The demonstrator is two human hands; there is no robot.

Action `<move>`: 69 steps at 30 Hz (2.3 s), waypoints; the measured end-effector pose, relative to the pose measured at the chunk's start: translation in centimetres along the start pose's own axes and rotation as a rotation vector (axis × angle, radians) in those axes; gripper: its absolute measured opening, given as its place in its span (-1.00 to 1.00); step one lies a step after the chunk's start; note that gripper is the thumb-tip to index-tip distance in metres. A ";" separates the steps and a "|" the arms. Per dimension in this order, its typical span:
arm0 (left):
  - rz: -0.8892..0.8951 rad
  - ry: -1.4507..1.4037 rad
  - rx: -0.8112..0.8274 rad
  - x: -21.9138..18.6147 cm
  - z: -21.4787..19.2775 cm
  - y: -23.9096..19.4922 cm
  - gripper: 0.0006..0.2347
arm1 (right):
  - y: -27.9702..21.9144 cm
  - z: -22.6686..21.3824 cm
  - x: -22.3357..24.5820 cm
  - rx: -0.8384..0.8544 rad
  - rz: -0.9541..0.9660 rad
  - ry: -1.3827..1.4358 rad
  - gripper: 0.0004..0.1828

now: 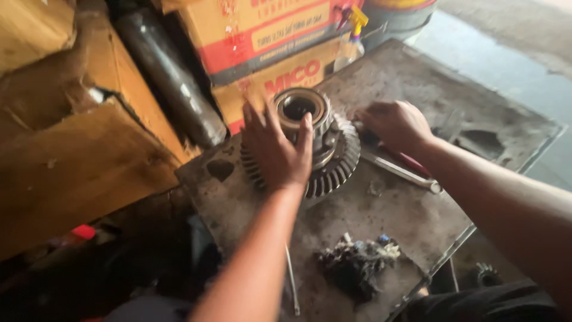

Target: The person works on a large circular gear assembly by inserting small metal components into its core, using pliers to position items, and probing the interior with a long screwdriver.

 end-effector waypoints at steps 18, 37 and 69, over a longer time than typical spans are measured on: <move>0.685 0.168 0.630 -1.5 -0.5 1.1 -0.75 | -3.0 3.2 -0.6 0.292 -0.023 -0.438 -0.59; 0.678 0.220 0.582 -1.4 0.1 1.2 -0.76 | -3.5 -4.4 -1.1 0.203 0.267 0.191 -0.53; 0.725 0.171 0.509 -0.7 0.5 0.6 -0.76 | -5.2 0.1 4.6 0.759 0.199 0.573 -0.49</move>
Point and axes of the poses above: each hand's wrist, its own y-axis towards the middle knuckle, its own z-axis out of the palm, x = y × z, the point moved 3 cm from there along y, towards the middle knuckle, and after that the axes turned 14 degrees about x, right-handed, at the moved point
